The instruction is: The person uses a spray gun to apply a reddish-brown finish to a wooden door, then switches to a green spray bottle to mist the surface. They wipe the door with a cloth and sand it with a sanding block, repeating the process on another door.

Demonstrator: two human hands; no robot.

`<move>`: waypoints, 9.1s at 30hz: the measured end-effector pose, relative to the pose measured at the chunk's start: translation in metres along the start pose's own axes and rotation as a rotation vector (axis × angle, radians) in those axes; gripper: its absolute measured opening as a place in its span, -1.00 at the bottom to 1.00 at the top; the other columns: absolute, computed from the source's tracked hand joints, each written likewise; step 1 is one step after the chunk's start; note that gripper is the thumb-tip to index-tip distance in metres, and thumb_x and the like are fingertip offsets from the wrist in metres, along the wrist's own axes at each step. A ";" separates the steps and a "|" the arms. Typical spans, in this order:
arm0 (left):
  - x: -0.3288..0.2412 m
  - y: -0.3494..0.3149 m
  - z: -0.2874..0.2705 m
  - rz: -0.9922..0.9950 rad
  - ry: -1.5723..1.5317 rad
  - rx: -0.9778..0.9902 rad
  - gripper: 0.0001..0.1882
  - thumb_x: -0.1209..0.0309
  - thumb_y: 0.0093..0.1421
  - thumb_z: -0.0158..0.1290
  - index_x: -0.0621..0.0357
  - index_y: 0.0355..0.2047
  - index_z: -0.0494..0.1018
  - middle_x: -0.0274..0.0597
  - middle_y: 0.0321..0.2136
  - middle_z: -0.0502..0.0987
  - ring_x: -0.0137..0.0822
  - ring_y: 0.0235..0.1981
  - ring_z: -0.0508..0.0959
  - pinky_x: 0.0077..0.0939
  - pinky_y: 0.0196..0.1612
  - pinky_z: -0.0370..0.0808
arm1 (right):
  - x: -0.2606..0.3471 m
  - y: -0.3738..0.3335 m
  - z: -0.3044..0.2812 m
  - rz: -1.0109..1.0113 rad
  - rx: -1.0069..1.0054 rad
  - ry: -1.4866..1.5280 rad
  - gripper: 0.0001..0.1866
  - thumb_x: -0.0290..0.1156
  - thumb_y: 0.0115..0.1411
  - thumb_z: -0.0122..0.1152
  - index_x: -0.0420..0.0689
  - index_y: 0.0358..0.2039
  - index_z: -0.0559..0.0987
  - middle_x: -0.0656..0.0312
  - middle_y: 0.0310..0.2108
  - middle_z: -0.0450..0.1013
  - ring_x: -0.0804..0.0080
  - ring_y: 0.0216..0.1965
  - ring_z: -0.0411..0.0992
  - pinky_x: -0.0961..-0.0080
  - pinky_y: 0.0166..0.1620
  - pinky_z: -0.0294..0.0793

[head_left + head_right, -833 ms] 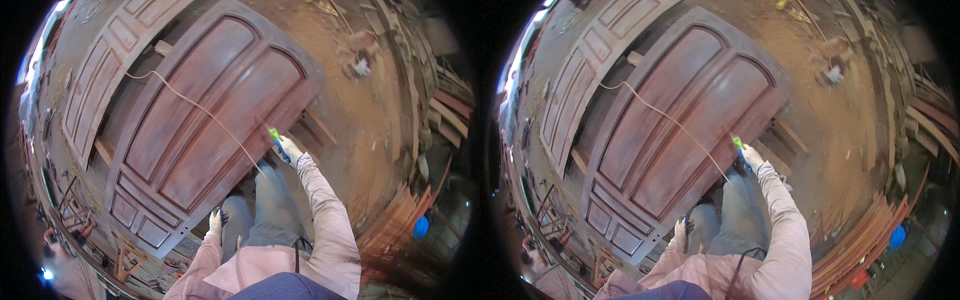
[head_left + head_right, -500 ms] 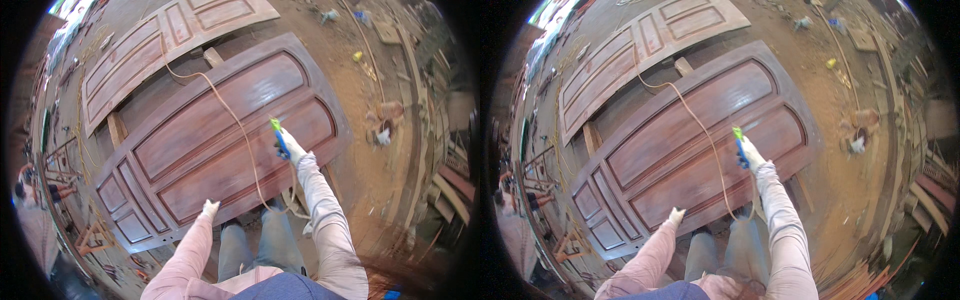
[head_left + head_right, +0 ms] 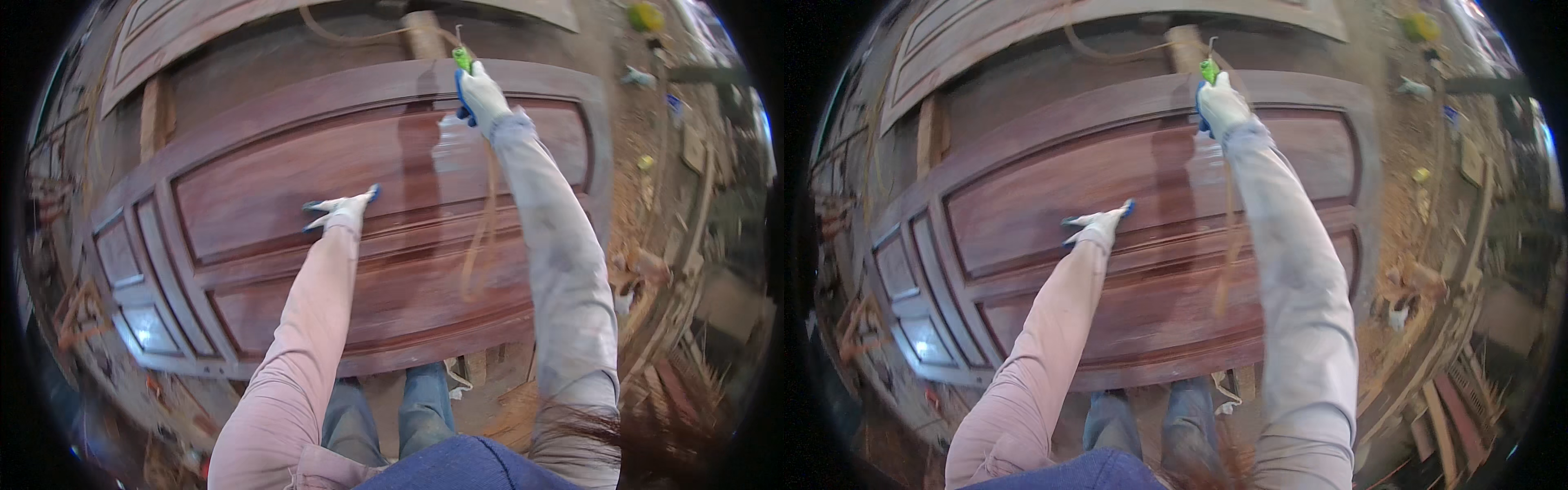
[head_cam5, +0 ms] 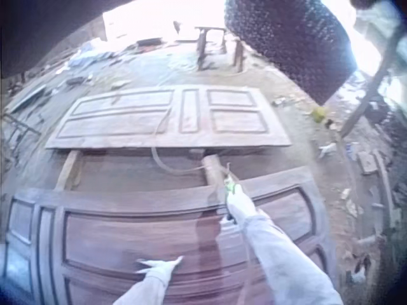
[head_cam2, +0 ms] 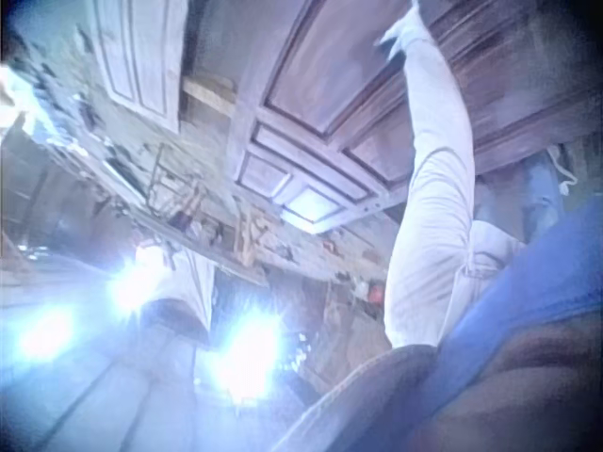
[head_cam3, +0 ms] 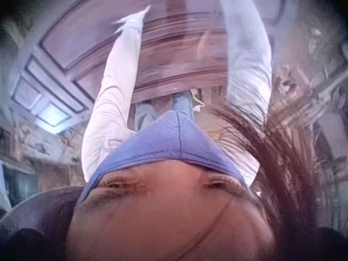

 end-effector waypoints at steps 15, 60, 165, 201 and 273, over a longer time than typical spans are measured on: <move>0.010 -0.089 -0.016 -0.292 -0.638 -0.036 0.58 -0.41 -0.31 0.24 0.11 0.33 -0.62 0.25 0.34 -0.58 0.19 0.39 -0.34 0.12 0.35 -0.10 | 0.035 0.104 0.055 -0.082 0.074 -0.315 -0.55 -0.09 0.28 -0.17 -0.09 0.04 0.42 -0.15 -0.02 0.45 -0.10 0.07 0.39 0.12 0.13 0.33; 0.019 -0.048 -0.001 -0.307 -0.598 -0.149 0.76 -0.45 -0.46 0.29 0.27 0.25 -0.76 0.57 0.27 -0.56 0.32 0.36 -0.40 0.08 0.35 -0.16 | -0.175 -0.092 -0.250 0.263 -0.423 0.071 -0.57 -0.11 0.36 -0.11 0.00 0.15 0.40 0.22 -0.55 0.46 0.45 -0.69 0.38 0.47 -0.61 0.35; 0.560 -0.374 0.394 0.159 -1.303 0.063 -0.81 0.21 0.22 0.05 0.03 -0.31 0.42 -0.25 -0.51 0.49 -0.32 -0.51 0.52 -0.40 -0.45 0.50 | -0.199 -0.288 -0.241 0.269 -0.352 -0.188 -0.49 -0.05 0.24 -0.16 -0.12 0.02 0.49 -0.12 0.02 0.44 0.00 0.11 0.38 0.10 0.14 0.33; 0.697 -0.333 0.601 -0.016 -1.763 -0.054 -0.70 0.26 0.25 0.04 0.05 -0.05 0.46 -0.15 -0.32 0.59 -0.23 -0.34 0.59 -0.38 -0.24 0.53 | -0.147 -0.372 0.074 0.373 -0.014 0.092 -0.62 0.03 0.24 0.02 0.00 -0.49 0.40 0.20 -0.70 0.35 0.34 -0.83 0.25 0.40 -0.79 0.19; 0.635 -0.380 0.588 -0.066 -1.513 -0.011 -0.65 0.19 0.20 0.08 0.22 -0.17 0.54 -0.19 -0.26 0.61 -0.33 -0.21 0.54 -0.41 -0.11 0.45 | 0.120 -0.428 0.318 -0.833 1.004 -0.969 -0.51 0.07 0.28 -0.16 -0.05 -0.17 0.56 0.03 -0.15 0.54 0.03 -0.06 0.48 0.17 0.03 0.43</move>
Point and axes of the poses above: each hand's wrist, its own y-axis towards the middle knuckle, its own z-axis out of the palm, x = y × z, the point moved 8 cm from there along y, towards the middle knuckle
